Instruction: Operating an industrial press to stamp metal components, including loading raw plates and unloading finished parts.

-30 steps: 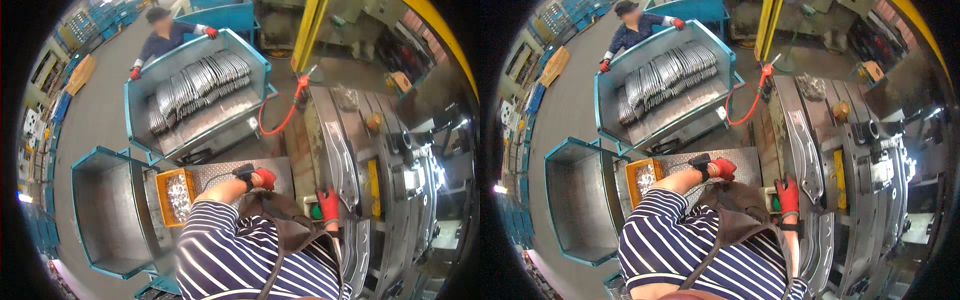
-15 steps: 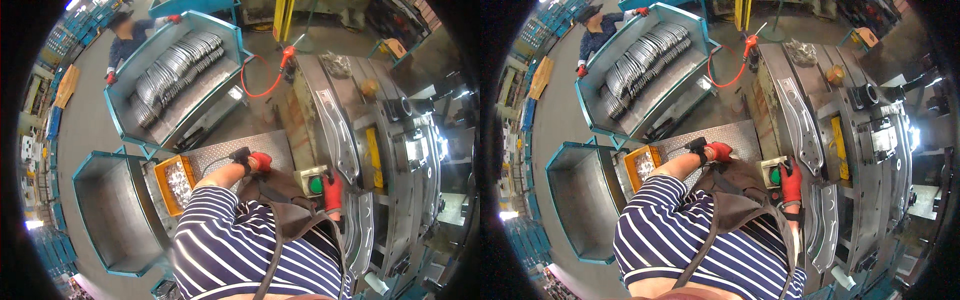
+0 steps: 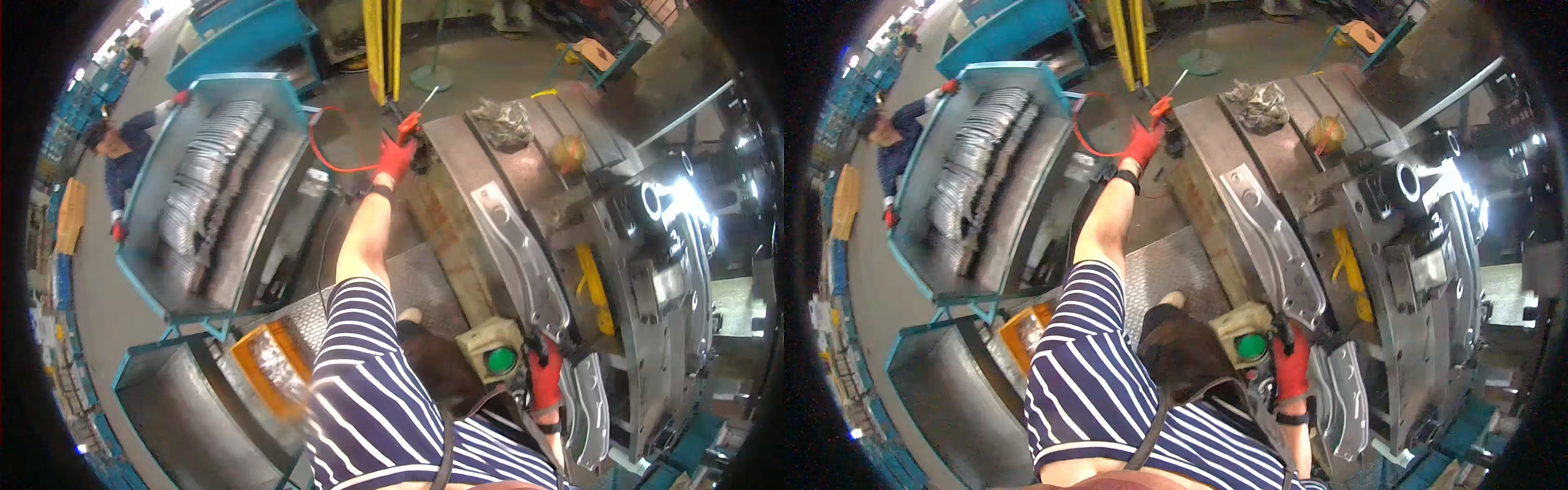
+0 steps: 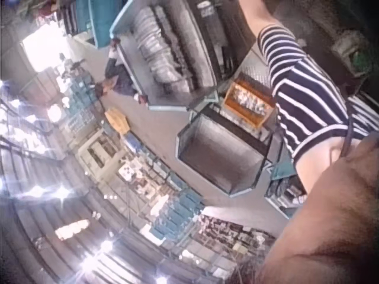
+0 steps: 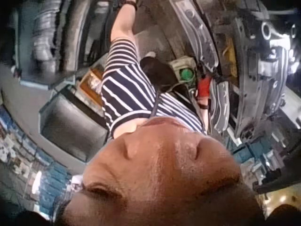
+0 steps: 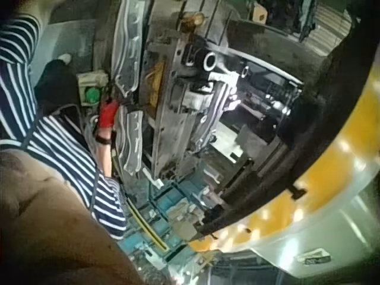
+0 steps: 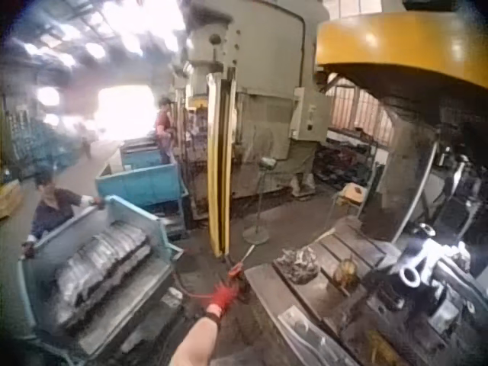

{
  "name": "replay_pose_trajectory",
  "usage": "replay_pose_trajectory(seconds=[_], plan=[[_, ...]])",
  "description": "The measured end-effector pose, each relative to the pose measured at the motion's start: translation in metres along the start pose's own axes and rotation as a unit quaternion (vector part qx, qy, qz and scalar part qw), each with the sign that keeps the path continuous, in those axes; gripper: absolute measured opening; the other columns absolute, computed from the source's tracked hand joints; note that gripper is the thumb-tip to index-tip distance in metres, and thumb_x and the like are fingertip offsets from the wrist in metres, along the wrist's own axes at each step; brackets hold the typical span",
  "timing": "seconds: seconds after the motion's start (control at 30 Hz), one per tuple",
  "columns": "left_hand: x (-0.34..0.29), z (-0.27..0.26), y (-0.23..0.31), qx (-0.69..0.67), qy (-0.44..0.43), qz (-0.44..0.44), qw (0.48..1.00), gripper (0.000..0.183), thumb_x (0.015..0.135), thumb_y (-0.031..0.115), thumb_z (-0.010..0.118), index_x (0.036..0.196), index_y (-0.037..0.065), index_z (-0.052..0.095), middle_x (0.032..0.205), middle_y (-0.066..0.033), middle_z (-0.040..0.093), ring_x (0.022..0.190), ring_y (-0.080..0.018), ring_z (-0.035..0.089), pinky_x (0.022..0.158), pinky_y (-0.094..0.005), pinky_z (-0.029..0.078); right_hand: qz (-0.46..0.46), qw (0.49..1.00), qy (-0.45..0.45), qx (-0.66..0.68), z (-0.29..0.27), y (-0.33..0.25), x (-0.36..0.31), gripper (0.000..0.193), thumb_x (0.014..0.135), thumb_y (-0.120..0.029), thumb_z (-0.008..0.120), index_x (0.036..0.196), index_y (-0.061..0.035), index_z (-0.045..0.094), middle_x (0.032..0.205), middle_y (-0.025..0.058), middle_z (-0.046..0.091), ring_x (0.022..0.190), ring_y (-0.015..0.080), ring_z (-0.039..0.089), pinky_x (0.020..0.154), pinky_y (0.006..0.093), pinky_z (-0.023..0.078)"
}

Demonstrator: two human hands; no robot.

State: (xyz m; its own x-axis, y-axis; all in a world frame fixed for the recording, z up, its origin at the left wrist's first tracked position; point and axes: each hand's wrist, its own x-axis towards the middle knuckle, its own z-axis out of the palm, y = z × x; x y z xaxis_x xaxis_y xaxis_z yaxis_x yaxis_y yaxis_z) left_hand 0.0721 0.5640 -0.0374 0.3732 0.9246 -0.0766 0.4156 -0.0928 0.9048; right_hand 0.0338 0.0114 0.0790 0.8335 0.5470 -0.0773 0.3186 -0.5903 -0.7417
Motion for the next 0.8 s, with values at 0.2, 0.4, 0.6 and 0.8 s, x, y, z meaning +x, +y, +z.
replay_pose_trajectory(seconds=[0.2, 0.4, 0.6, 0.8], plan=[[0.058, 0.038, -0.011, 0.084, 0.126, 0.005, 0.988, 0.055, 0.077, 0.042, 0.063, 0.112, 0.0, 0.054, 0.114, -0.0169, 0.059, 0.107, -0.0343, 0.055, 0.093, -0.041, 0.042, 0.074, 0.994, -0.084, -0.021, 0.004, -0.007, 0.011, 0.045, 0.078, -0.01, 0.064, 0.119, 0.0038, 0.053, 0.117, 0.0214, 0.058, 0.111, 0.0322, 0.055, 0.096, 0.0371, 0.04], [0.03, 0.004, 0.025, 0.052, 0.076, 0.104, 0.99, 0.043, 0.074, 0.033, 0.069, 0.105, 0.006, 0.059, 0.104, -0.0168, 0.062, 0.1, -0.0358, 0.057, 0.087, -0.0422, 0.045, -0.004, 0.994, -0.102, -0.033, 0.018, -0.015, 0.025, 0.043, 0.079, -0.006, 0.06, 0.121, 0.0026, 0.052, 0.115, 0.0208, 0.059, 0.109, 0.0301, 0.056, 0.095, 0.0368, 0.041], [0.012, -0.018, 0.031, -0.041, 0.091, 0.124, 0.987, 0.038, 0.072, 0.01, 0.071, 0.107, 0.003, 0.059, 0.088, -0.0116, 0.066, 0.076, -0.0215, 0.064, 0.07, -0.0321, 0.051, 0.001, 0.993, -0.104, 0.057, 0.023, -0.034, 0.044, 0.042, 0.079, -0.006, 0.061, 0.12, 0.0013, 0.053, 0.113, 0.0191, 0.06, 0.107, 0.0321, 0.057, 0.094, 0.0377, 0.042], [0.034, -0.016, 0.026, 0.047, 0.09, 0.135, 0.986, 0.037, 0.076, 0.015, 0.068, 0.111, 0.005, 0.059, 0.098, -0.0164, 0.065, 0.09, -0.03, 0.064, 0.079, -0.036, 0.049, -0.006, 0.992, -0.085, 0.094, 0.025, -0.03, 0.05, 0.041, 0.079, -0.008, 0.062, 0.118, 0.0011, 0.054, 0.111, 0.0188, 0.061, 0.105, 0.0323, 0.058, 0.093, 0.0379, 0.043]])
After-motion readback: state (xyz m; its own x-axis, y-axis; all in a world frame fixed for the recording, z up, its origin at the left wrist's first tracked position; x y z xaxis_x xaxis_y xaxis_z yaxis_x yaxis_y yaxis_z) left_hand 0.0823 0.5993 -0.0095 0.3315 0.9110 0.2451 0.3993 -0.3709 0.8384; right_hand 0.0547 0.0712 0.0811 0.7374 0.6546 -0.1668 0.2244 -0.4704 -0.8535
